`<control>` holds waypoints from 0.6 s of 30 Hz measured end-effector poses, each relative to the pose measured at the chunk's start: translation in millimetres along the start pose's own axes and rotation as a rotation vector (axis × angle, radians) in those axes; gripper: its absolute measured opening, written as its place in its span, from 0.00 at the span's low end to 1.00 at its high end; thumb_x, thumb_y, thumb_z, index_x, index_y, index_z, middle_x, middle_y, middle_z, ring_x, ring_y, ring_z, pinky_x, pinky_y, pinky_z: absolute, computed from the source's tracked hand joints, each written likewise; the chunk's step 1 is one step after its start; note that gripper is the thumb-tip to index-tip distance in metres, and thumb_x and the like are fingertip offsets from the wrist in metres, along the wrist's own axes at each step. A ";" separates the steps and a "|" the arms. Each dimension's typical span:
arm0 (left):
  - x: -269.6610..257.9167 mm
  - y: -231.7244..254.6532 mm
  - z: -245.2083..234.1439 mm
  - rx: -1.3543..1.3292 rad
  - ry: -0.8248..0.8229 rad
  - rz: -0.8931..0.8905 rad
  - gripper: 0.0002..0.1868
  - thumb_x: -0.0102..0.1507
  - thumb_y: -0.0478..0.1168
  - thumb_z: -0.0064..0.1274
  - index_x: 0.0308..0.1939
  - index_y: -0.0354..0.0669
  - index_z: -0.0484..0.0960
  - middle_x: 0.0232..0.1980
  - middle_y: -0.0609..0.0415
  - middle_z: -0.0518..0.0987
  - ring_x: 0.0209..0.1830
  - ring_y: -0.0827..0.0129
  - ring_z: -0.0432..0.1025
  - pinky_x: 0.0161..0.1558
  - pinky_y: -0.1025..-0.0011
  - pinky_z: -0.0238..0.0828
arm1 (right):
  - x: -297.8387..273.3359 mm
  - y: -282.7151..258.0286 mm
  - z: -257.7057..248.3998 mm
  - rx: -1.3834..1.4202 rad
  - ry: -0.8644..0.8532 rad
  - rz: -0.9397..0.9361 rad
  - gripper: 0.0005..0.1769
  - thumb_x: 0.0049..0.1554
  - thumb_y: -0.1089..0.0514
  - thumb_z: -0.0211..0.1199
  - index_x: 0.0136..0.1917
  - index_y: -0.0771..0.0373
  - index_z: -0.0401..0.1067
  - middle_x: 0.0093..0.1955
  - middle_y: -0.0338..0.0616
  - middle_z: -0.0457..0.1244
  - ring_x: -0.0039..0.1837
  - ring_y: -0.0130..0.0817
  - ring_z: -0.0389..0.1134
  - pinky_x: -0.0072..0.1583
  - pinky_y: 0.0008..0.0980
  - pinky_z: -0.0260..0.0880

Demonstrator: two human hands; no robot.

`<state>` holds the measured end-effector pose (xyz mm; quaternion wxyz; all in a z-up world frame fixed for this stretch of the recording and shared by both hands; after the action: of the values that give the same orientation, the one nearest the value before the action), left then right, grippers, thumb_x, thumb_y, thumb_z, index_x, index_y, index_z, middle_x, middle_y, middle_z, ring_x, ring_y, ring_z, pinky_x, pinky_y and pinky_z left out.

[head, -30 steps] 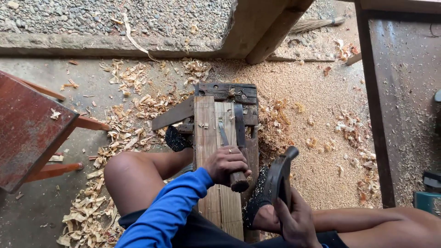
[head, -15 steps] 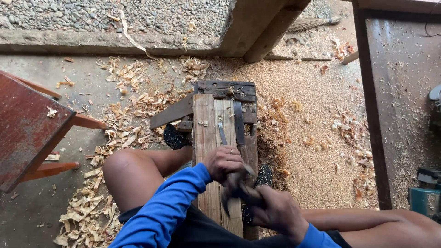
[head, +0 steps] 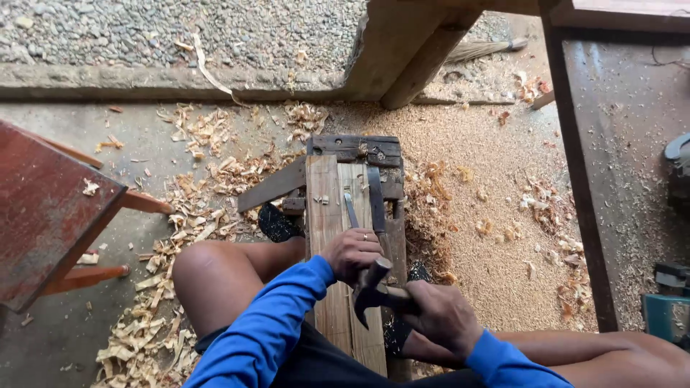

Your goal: The recorder uses a hammer and chisel to carve a piece of wood held in a jig.

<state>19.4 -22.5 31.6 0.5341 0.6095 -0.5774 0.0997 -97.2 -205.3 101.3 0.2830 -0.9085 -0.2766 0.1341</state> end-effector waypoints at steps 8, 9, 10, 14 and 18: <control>-3.3 -4.7 10.1 0.066 0.011 -0.003 0.10 0.59 0.41 0.66 0.35 0.45 0.78 0.38 0.56 0.79 0.39 0.61 0.75 0.44 0.63 0.73 | -37.3 40.5 46.8 -0.058 -0.197 -0.260 0.13 0.52 0.50 0.72 0.44 0.52 0.69 0.39 0.43 0.65 0.39 0.42 0.68 0.39 0.39 0.64; -2.0 -5.4 10.5 0.078 -0.003 0.000 0.10 0.59 0.41 0.65 0.35 0.45 0.79 0.38 0.56 0.79 0.40 0.61 0.75 0.44 0.63 0.73 | -32.3 55.0 50.9 -0.120 -0.242 -0.124 0.12 0.51 0.51 0.71 0.44 0.53 0.70 0.38 0.43 0.64 0.38 0.43 0.67 0.39 0.41 0.64; -0.9 -5.8 10.9 0.090 -0.017 0.003 0.10 0.58 0.41 0.65 0.35 0.45 0.79 0.38 0.56 0.79 0.40 0.62 0.75 0.44 0.63 0.73 | -28.3 69.4 54.5 -0.181 -0.287 0.012 0.11 0.49 0.52 0.70 0.44 0.54 0.72 0.37 0.43 0.64 0.38 0.44 0.66 0.40 0.42 0.64; -1.2 -7.5 13.6 0.124 -0.002 0.028 0.09 0.59 0.41 0.64 0.36 0.46 0.78 0.39 0.57 0.78 0.41 0.62 0.75 0.45 0.64 0.73 | -3.7 -8.7 -15.4 -0.177 0.147 -0.176 0.19 0.46 0.49 0.71 0.43 0.63 0.68 0.36 0.45 0.62 0.37 0.44 0.67 0.39 0.40 0.66; -9.5 -6.2 18.3 0.144 0.007 -0.004 0.09 0.62 0.41 0.63 0.37 0.47 0.78 0.40 0.58 0.77 0.42 0.63 0.74 0.46 0.65 0.72 | -16.4 -33.3 -22.7 -0.072 0.139 -0.631 0.21 0.50 0.51 0.72 0.44 0.63 0.64 0.41 0.46 0.62 0.44 0.42 0.68 0.45 0.38 0.71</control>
<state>12.5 -32.3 13.7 0.4910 0.6472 -0.5656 0.1420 -115.6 -201.9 140.6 0.2967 -0.7945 -0.5289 -0.0323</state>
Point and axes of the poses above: each hand's wrist, its own x-axis towards the middle knuckle, its own z-axis out of the palm, y = z × x, the point moved 4 cm from there along x, towards the middle knuckle
